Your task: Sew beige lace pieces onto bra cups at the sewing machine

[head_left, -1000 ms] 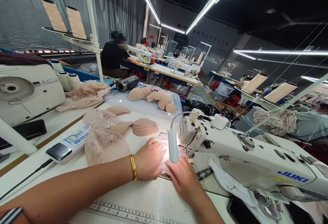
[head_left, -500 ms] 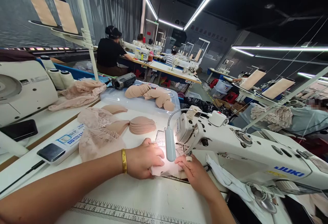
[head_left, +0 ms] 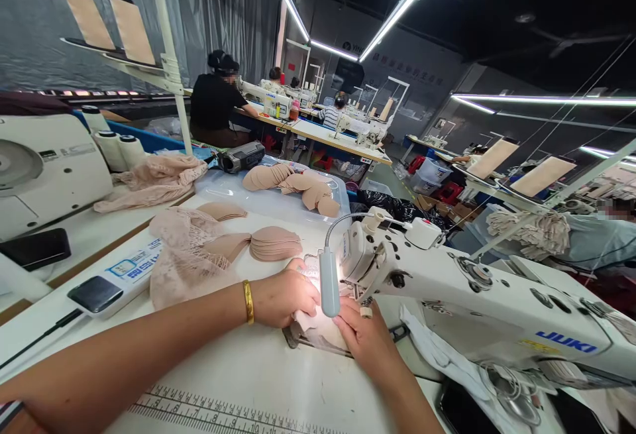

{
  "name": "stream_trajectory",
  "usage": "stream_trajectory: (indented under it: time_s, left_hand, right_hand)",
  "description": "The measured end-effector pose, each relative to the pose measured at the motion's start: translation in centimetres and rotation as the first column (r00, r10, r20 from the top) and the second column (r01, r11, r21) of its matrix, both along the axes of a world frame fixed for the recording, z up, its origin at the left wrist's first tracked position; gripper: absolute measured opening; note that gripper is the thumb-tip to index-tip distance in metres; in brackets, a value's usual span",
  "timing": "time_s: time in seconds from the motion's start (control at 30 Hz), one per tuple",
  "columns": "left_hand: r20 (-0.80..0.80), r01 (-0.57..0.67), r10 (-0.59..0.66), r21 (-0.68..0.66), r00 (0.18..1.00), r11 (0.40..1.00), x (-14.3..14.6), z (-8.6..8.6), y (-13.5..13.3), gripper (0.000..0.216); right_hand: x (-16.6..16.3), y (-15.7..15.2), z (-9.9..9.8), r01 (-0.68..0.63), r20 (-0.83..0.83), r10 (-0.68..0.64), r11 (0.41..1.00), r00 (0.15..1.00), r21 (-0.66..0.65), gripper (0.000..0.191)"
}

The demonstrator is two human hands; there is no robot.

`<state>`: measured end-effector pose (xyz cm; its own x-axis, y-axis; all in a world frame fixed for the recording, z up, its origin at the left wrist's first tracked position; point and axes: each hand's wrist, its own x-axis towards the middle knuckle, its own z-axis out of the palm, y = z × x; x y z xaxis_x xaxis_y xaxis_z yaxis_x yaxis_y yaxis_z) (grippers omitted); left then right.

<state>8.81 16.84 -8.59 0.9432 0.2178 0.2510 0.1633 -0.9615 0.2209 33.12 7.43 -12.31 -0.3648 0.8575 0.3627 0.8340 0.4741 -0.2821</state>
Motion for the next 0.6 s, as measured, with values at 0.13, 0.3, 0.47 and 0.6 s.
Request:
stream_trajectory:
  time_s: [0.13, 0.3, 0.47, 0.6]
  left_hand:
    - [0.01, 0.001, 0.0, -0.03, 1.0, 1.0, -0.04, 0.06, 0.33, 0.023]
    - [0.004, -0.037, 0.038, -0.029, 0.999, 0.999, 0.04, 0.05, 0.49, 0.018]
    - [0.02, -0.059, 0.059, -0.005, 0.998, 0.998, 0.1, -0.16, 0.54, 0.015]
    - [0.029, -0.057, 0.057, 0.017, 0.998, 0.998, 0.06, -0.28, 0.47, 0.015]
  right_hand:
    - [0.19, 0.07, -0.48, 0.015, 0.005, -0.014, 1.0, 1.0, -0.02, 0.033]
    - [0.09, 0.25, -0.69, 0.038, 0.008, -0.038, 0.999, 0.999, 0.002, 0.034]
    - [0.11, 0.22, -0.8, 0.03, 0.007, -0.03, 0.999, 1.0, -0.01, 0.034]
    - [0.28, 0.07, -0.6, 0.018, -0.021, -0.018, 1.0, 1.0, 0.015, 0.033]
